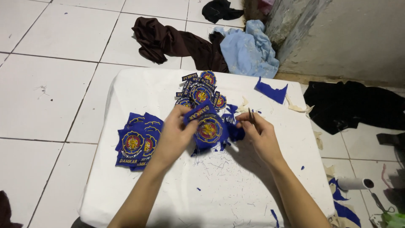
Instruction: Trimming excess fabric from the edges of embroidered patches using small scissors or thread snips
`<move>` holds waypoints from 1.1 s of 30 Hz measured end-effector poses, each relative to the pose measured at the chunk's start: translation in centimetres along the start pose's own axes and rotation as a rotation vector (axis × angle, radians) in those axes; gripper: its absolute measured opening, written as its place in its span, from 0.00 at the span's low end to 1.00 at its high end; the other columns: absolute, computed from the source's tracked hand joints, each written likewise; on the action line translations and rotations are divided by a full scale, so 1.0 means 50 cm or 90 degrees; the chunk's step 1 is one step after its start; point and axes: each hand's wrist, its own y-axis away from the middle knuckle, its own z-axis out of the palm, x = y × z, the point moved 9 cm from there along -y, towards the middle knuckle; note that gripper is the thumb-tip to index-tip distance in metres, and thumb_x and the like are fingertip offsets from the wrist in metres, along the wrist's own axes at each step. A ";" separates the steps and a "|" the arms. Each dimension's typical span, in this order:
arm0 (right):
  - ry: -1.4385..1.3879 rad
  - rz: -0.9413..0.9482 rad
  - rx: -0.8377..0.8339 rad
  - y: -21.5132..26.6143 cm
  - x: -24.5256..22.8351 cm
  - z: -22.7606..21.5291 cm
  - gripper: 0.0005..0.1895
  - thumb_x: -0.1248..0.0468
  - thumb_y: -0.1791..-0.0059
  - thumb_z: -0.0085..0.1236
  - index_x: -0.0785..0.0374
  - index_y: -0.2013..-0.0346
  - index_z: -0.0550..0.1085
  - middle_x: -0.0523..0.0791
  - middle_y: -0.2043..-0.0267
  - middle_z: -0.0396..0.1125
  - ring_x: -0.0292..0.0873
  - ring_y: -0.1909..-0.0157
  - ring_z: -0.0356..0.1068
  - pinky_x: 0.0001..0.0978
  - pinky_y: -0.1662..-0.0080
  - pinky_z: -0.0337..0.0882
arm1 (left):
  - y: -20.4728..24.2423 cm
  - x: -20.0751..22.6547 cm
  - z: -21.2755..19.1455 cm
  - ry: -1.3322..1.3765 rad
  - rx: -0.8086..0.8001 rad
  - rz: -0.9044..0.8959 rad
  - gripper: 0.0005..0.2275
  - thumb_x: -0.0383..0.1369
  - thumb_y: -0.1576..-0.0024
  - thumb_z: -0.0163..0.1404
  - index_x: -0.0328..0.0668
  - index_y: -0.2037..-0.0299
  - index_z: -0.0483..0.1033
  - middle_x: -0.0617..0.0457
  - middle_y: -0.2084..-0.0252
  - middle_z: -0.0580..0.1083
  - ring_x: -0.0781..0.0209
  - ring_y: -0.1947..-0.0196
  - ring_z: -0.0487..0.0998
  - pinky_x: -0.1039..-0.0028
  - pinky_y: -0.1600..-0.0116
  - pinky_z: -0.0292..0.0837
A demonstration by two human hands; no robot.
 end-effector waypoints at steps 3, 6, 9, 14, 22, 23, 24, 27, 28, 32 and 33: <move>-0.072 0.030 -0.013 0.008 0.033 0.000 0.18 0.57 0.51 0.59 0.67 0.53 0.78 0.45 0.76 0.68 0.34 0.78 0.60 0.24 0.75 0.62 | -0.033 -0.072 0.097 0.104 -0.089 -0.059 0.10 0.22 0.44 0.52 0.32 0.54 0.72 0.43 0.62 0.76 0.54 0.59 0.77 0.66 0.53 0.74; -0.054 0.072 0.001 0.017 -0.036 0.039 0.14 0.65 0.54 0.67 0.68 0.56 0.80 0.48 0.76 0.71 0.35 0.79 0.63 0.22 0.75 0.64 | -0.063 -0.145 0.148 0.151 -0.148 -0.078 0.10 0.24 0.44 0.57 0.34 0.53 0.74 0.46 0.60 0.79 0.60 0.58 0.78 0.69 0.52 0.75; -0.004 0.071 0.002 0.011 -0.017 0.038 0.14 0.65 0.54 0.69 0.67 0.56 0.81 0.49 0.71 0.74 0.37 0.72 0.65 0.26 0.70 0.66 | -0.042 -0.075 0.158 0.149 -0.191 -0.090 0.09 0.29 0.40 0.57 0.38 0.52 0.78 0.47 0.55 0.80 0.60 0.52 0.79 0.68 0.46 0.75; 0.000 0.065 0.007 0.011 -0.017 0.039 0.12 0.65 0.53 0.69 0.67 0.58 0.81 0.48 0.70 0.74 0.37 0.68 0.65 0.24 0.66 0.67 | -0.056 -0.116 0.121 0.178 -0.151 -0.094 0.07 0.34 0.38 0.55 0.37 0.60 0.78 0.50 0.69 0.77 0.64 0.67 0.78 0.75 0.59 0.76; -0.005 0.065 -0.002 0.011 -0.022 0.041 0.11 0.64 0.52 0.67 0.67 0.57 0.81 0.48 0.69 0.75 0.37 0.66 0.68 0.26 0.64 0.70 | -0.020 -0.067 0.157 0.186 -0.208 -0.141 0.14 0.35 0.42 0.60 0.33 0.52 0.78 0.47 0.61 0.80 0.63 0.62 0.79 0.71 0.56 0.78; 0.001 0.056 -0.013 0.012 -0.038 0.047 0.10 0.65 0.53 0.68 0.66 0.59 0.81 0.47 0.71 0.74 0.36 0.68 0.68 0.24 0.67 0.70 | -0.022 -0.086 0.146 0.175 -0.186 -0.150 0.15 0.34 0.42 0.60 0.31 0.51 0.76 0.45 0.59 0.80 0.60 0.60 0.80 0.71 0.55 0.79; 0.006 0.046 -0.026 0.012 -0.055 0.055 0.10 0.67 0.55 0.68 0.65 0.60 0.81 0.46 0.72 0.73 0.35 0.70 0.68 0.22 0.69 0.69 | -0.024 -0.105 0.134 0.164 -0.162 -0.157 0.16 0.34 0.42 0.60 0.29 0.50 0.75 0.42 0.57 0.79 0.57 0.59 0.80 0.71 0.54 0.79; -0.002 0.020 0.050 0.018 -0.023 0.029 0.09 0.67 0.54 0.68 0.67 0.62 0.79 0.46 0.71 0.71 0.34 0.71 0.65 0.22 0.71 0.69 | -0.037 -0.093 0.135 0.157 -0.139 -0.109 0.16 0.34 0.43 0.61 0.35 0.49 0.73 0.47 0.56 0.77 0.61 0.56 0.78 0.75 0.52 0.78; -0.001 0.020 0.051 0.017 -0.002 0.018 0.09 0.67 0.54 0.68 0.67 0.62 0.79 0.46 0.71 0.71 0.34 0.71 0.65 0.22 0.71 0.69 | -0.033 -0.101 0.129 0.158 -0.140 -0.109 0.16 0.34 0.43 0.61 0.35 0.49 0.73 0.47 0.56 0.77 0.61 0.56 0.78 0.75 0.52 0.78; 0.140 -0.134 0.159 0.025 -0.023 -0.019 0.06 0.72 0.52 0.65 0.65 0.61 0.78 0.46 0.68 0.72 0.36 0.68 0.69 0.23 0.69 0.70 | -0.008 -0.145 0.120 0.038 -0.103 -0.200 0.24 0.45 0.44 0.61 0.29 0.51 0.69 0.39 0.57 0.74 0.55 0.58 0.81 0.73 0.57 0.82; 0.202 -0.203 0.179 0.031 -0.051 -0.012 0.06 0.74 0.53 0.64 0.63 0.63 0.78 0.45 0.67 0.72 0.38 0.67 0.71 0.22 0.68 0.71 | 0.003 -0.144 0.138 0.085 -0.144 -0.205 0.23 0.45 0.43 0.60 0.27 0.55 0.71 0.41 0.62 0.74 0.58 0.62 0.80 0.75 0.60 0.82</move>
